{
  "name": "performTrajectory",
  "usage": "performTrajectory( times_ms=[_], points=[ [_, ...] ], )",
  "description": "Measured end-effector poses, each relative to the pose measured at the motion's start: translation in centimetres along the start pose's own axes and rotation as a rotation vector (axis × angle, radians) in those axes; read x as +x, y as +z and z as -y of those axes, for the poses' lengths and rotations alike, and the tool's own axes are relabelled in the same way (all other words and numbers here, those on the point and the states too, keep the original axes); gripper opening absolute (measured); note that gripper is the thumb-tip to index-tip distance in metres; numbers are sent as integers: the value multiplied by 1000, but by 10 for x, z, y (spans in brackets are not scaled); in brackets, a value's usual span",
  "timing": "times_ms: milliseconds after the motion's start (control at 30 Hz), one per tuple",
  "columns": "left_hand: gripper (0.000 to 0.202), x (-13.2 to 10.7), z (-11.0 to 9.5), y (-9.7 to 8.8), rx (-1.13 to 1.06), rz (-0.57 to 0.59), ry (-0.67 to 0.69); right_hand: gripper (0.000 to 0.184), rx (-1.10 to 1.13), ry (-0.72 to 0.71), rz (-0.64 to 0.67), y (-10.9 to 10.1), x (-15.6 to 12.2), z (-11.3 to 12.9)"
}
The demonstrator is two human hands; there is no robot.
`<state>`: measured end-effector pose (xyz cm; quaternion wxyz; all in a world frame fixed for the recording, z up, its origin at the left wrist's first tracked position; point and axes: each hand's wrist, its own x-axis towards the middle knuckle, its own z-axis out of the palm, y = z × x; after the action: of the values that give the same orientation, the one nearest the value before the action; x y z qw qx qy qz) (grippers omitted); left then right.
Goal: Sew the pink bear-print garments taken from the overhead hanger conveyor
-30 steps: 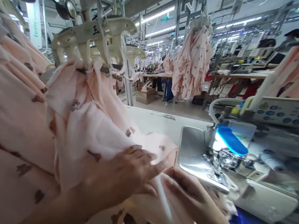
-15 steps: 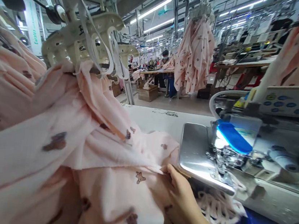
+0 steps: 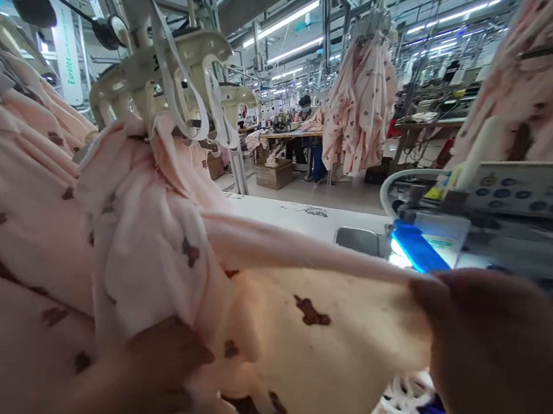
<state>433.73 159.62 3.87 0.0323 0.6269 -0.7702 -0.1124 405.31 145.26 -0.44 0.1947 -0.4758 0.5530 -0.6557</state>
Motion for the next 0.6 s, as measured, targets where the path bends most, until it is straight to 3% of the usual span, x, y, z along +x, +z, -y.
performTrajectory(
  times_ms=[67,100,167,233,300,367,433,500,600],
  points=[
    [39,16,-12,-14,15,-26,71,24,-14,-53,-21,0,13,8],
    [37,26,-19,-23,33,-100,117,24,15,-72,21,2,16,11],
    [32,51,-35,-38,98,-351,231,22,36,-149,100,7,19,17],
    [39,81,-47,-44,229,-575,322,18,-5,-305,91,9,18,22],
    [53,105,-49,-40,412,-615,369,14,-67,-483,48,7,20,25],
    [64,112,-38,-29,601,-628,311,16,-130,-625,3,1,23,27],
    [66,98,-13,-15,724,-754,132,22,-202,-712,-49,-4,25,27],
    [62,64,17,0,720,-885,-77,31,-282,-761,-65,-5,25,25],
    [54,-1,53,21,475,-839,-364,34,-290,-861,-44,11,24,21]
  ],
)
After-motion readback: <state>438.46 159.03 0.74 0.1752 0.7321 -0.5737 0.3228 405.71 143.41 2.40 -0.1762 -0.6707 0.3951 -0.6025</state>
